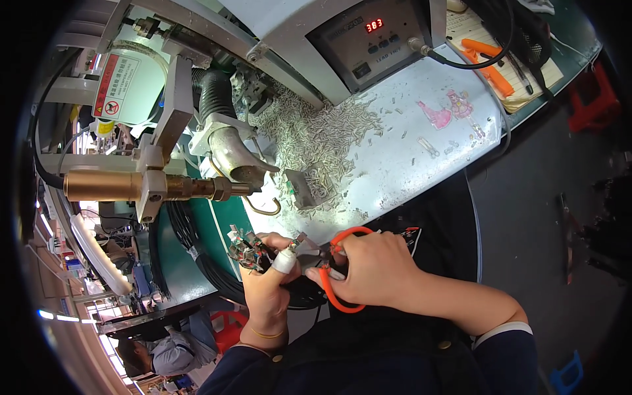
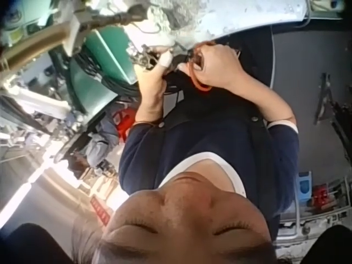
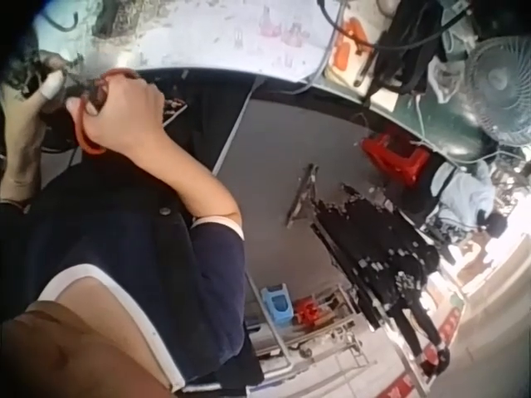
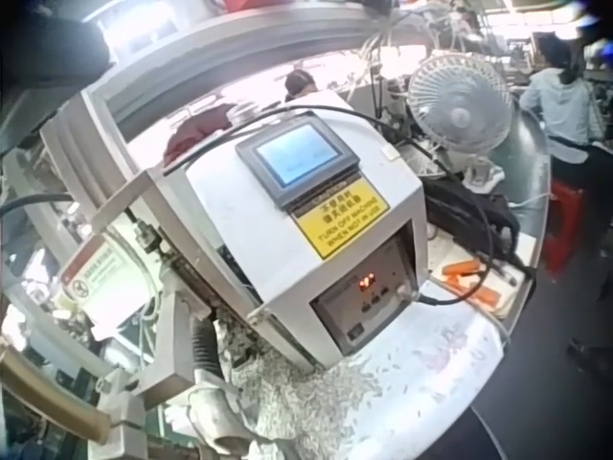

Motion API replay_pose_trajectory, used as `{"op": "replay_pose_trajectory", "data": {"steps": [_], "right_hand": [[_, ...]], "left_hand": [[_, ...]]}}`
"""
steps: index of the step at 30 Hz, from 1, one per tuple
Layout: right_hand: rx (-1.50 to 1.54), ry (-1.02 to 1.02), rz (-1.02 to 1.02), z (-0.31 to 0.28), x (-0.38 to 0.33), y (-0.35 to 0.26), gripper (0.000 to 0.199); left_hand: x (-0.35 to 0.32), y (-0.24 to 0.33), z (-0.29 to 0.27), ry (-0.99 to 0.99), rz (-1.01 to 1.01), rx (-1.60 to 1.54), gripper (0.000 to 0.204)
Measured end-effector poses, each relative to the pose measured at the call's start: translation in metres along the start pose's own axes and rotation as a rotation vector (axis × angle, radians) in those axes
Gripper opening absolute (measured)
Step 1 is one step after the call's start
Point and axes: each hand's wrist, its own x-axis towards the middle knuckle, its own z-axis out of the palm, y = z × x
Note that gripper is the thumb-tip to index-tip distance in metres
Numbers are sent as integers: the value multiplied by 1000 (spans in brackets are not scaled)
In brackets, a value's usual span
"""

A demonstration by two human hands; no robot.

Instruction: Processing and trimming electrical wires using a machine and nippers at a factory workstation.

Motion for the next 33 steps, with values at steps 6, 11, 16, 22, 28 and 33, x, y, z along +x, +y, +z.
{"op": "replay_pose_trajectory", "data": {"steps": [6,11,16,22,28,33], "right_hand": [[24,151,-55,20,-4,6,41],[265,55,-25,20,0,12,39],[755,75,121,2,13,8,28],[476,345,-96,-7,58,2,23],[560,236,-39,-13,71,-3,23],[545,251,-51,-12,72,-2,21]], "left_hand": [[2,0,9,-3,127,126,16],[18,2,-5,-107,-112,-114,14],[46,2,-1,-92,-150,-355,14],[61,12,-2,-56,-162,-245,17],[70,15,-10,-105,-235,-196,17],[69,15,-10,-66,-269,-188,18]]}}
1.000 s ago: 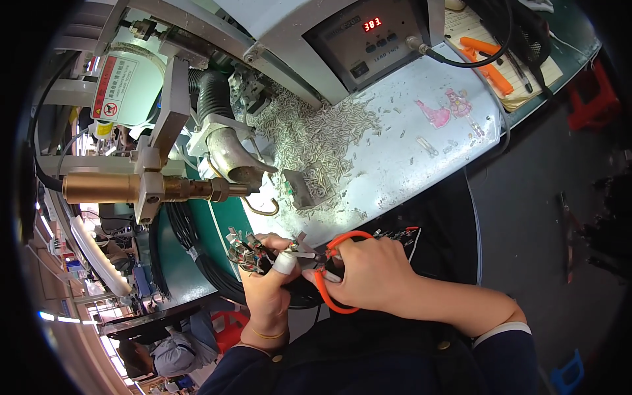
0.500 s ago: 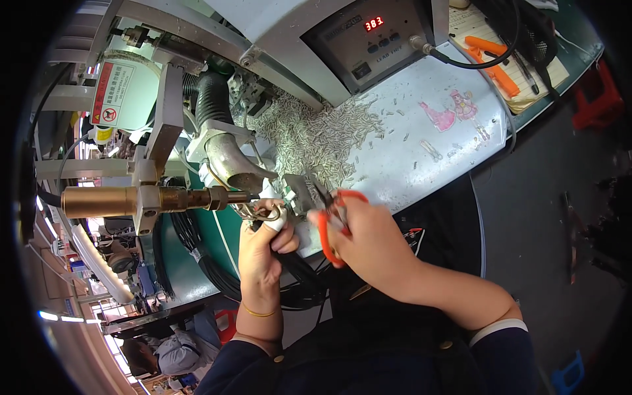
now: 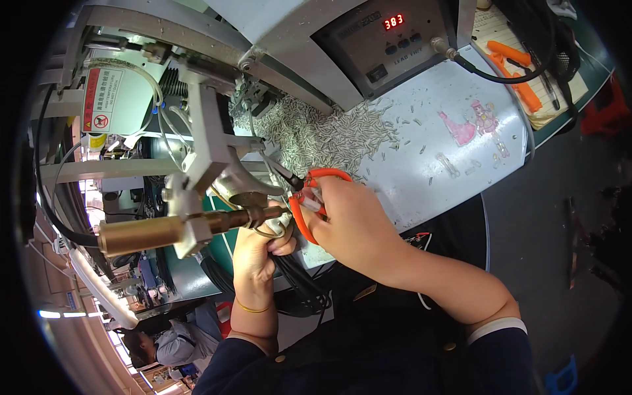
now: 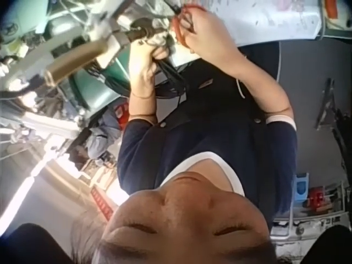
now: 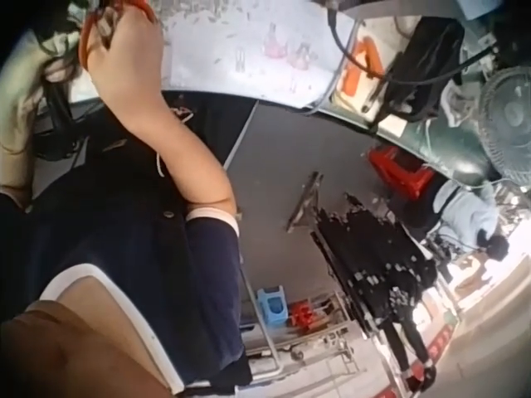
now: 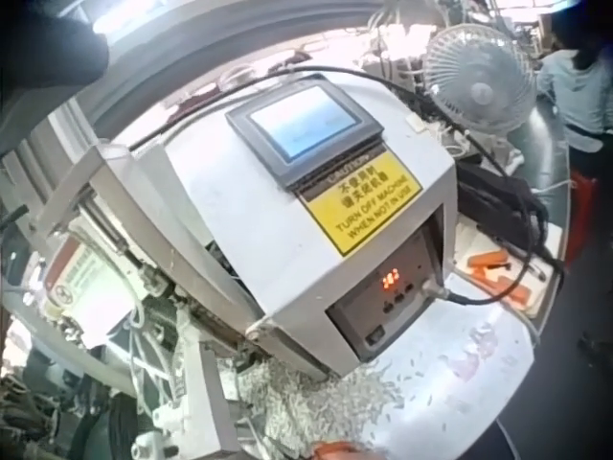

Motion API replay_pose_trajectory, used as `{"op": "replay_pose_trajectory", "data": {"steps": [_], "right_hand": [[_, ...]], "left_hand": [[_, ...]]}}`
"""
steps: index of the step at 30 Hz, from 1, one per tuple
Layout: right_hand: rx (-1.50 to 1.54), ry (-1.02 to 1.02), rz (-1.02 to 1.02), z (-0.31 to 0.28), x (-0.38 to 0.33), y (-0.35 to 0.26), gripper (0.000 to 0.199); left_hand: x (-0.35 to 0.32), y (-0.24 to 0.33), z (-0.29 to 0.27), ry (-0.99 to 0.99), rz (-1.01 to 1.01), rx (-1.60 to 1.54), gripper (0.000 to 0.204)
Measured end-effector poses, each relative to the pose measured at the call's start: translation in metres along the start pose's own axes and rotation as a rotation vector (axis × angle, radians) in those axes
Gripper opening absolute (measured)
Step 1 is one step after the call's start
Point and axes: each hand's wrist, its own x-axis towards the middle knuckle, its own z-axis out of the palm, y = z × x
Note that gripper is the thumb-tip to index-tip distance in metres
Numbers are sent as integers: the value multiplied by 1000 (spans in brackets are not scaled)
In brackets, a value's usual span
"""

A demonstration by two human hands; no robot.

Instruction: Processing and trimming electrical wires using a machine and nippers at a factory workstation.

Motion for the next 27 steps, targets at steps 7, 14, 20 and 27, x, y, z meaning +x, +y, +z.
{"op": "replay_pose_trajectory", "data": {"steps": [7,14,20,27], "right_hand": [[3,21,-88,0,-1,4,16],[14,10,-89,0,-5,3,14],[213,-69,-15,-6,-28,-5,12],[-426,252,-322,-11,-54,-23,15]], "left_hand": [[-2,-5,-1,-22,57,-2,16],[-7,-2,2,-20,63,52,15],[-26,-15,-1,-196,89,-194,17],[-54,-35,10,35,382,247,18]]}}
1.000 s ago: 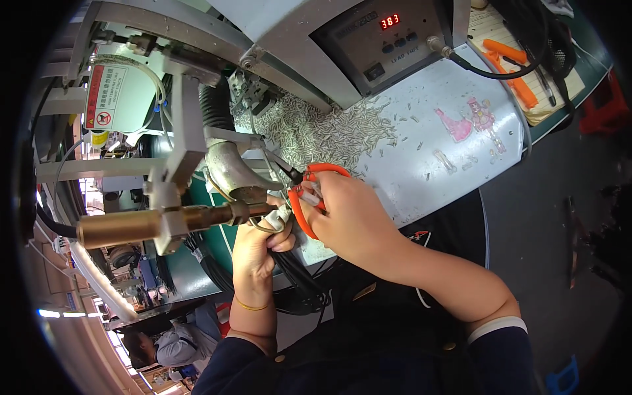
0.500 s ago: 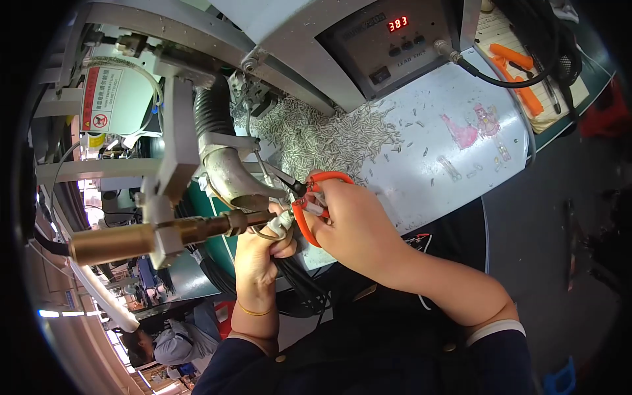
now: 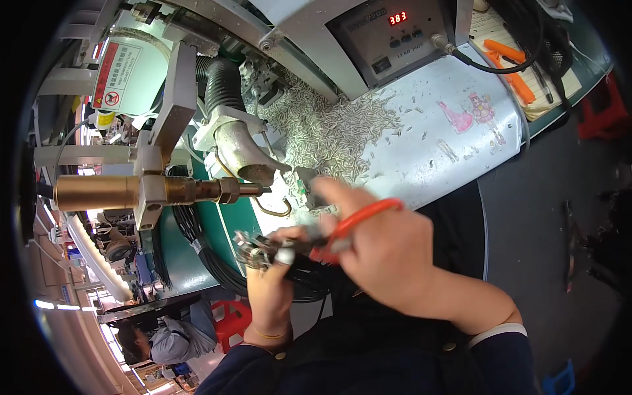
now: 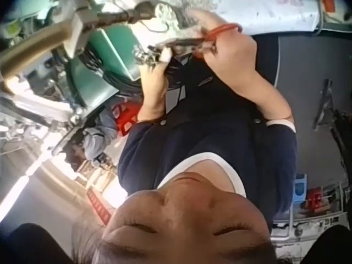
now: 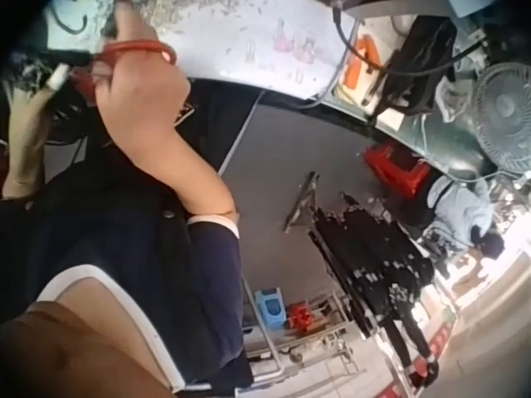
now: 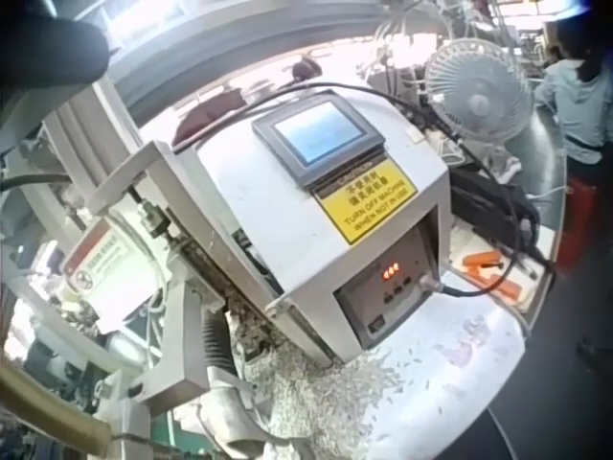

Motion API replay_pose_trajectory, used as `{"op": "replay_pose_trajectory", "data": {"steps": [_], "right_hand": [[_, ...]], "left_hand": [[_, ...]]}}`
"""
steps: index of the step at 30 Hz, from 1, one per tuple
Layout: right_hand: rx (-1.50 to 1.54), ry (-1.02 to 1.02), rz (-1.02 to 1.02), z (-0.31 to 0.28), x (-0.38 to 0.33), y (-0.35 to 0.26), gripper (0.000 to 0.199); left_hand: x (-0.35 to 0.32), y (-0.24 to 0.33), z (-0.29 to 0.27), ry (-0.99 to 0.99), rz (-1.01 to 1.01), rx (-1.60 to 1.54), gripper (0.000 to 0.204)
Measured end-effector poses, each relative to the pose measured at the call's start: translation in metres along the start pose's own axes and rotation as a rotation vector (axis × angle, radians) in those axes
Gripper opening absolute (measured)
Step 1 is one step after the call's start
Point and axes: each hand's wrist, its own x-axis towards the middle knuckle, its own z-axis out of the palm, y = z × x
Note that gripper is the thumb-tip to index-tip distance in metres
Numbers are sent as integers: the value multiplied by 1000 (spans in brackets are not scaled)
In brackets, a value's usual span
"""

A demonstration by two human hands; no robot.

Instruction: Processing and trimming electrical wires using a machine and nippers at a factory workstation.

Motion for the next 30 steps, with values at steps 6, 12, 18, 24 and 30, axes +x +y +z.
{"op": "replay_pose_trajectory", "data": {"steps": [6,12,18,24,30], "right_hand": [[215,-290,-87,10,-12,7,18],[331,-56,-123,20,-28,10,13],[787,-578,632,8,-18,9,15],[530,-424,150,25,-24,21,12],[-338,-60,-618,12,-15,22,14]], "left_hand": [[-12,-1,3,-161,-72,82,20],[-9,-8,-4,-86,-151,-344,15],[-3,-15,2,-56,535,313,13],[-2,-2,-8,-214,-334,-525,15],[-1,9,-8,-184,-303,-252,16]]}}
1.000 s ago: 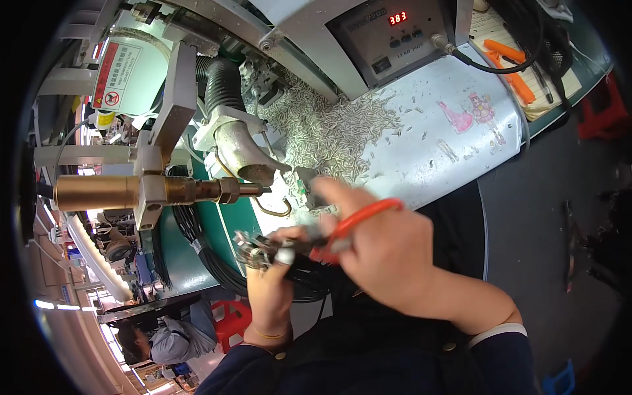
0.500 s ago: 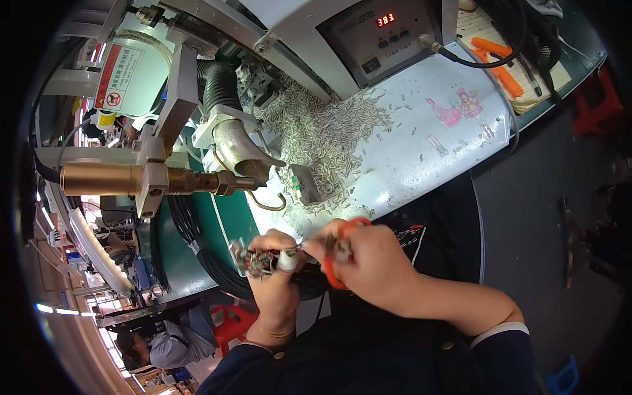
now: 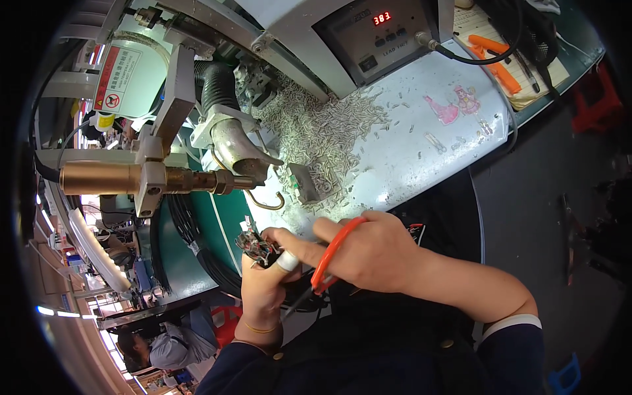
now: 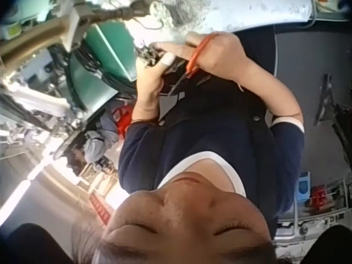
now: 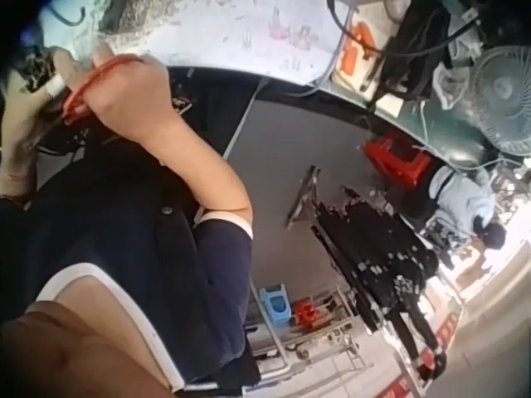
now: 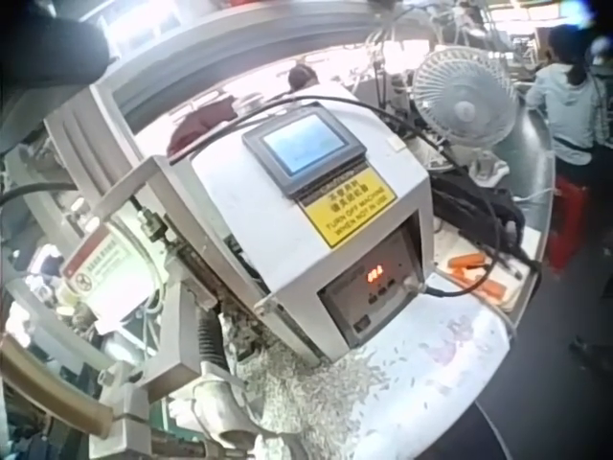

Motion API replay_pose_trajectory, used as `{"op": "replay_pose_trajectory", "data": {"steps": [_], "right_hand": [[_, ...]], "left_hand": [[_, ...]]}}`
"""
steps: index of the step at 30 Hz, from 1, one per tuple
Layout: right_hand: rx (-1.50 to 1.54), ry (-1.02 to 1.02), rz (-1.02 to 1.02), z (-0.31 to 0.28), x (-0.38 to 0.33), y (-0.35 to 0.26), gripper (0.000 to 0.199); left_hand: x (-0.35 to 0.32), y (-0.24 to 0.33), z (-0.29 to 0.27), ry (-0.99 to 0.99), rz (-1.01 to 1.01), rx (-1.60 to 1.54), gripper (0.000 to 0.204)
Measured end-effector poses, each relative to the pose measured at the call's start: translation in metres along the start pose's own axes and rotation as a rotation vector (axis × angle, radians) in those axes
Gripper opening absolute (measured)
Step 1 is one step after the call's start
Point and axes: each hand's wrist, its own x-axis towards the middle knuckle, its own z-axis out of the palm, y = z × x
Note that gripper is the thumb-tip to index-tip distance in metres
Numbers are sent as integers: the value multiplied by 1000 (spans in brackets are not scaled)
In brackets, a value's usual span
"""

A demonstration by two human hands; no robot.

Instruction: Processing and trimming electrical wires using a machine and nippers at a factory workstation.

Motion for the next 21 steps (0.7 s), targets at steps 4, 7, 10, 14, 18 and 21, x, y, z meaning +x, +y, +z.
{"op": "replay_pose_trajectory", "data": {"steps": [4,7,10,14,18,21], "right_hand": [[-112,-4,-132,-7,4,2,12],[-137,51,-136,-7,2,1,14],[146,-121,138,-6,0,-6,20],[868,-143,670,-4,1,-15,21],[909,-58,679,10,-10,-15,23],[875,-18,640,8,-11,-19,15]], "left_hand": [[0,1,-2,57,74,207,17],[0,3,-5,19,-95,-9,17],[0,-7,0,78,425,582,17],[1,-15,-1,72,843,909,16],[-2,-7,3,105,69,136,15],[0,-1,-4,1,2,-22,15]]}}
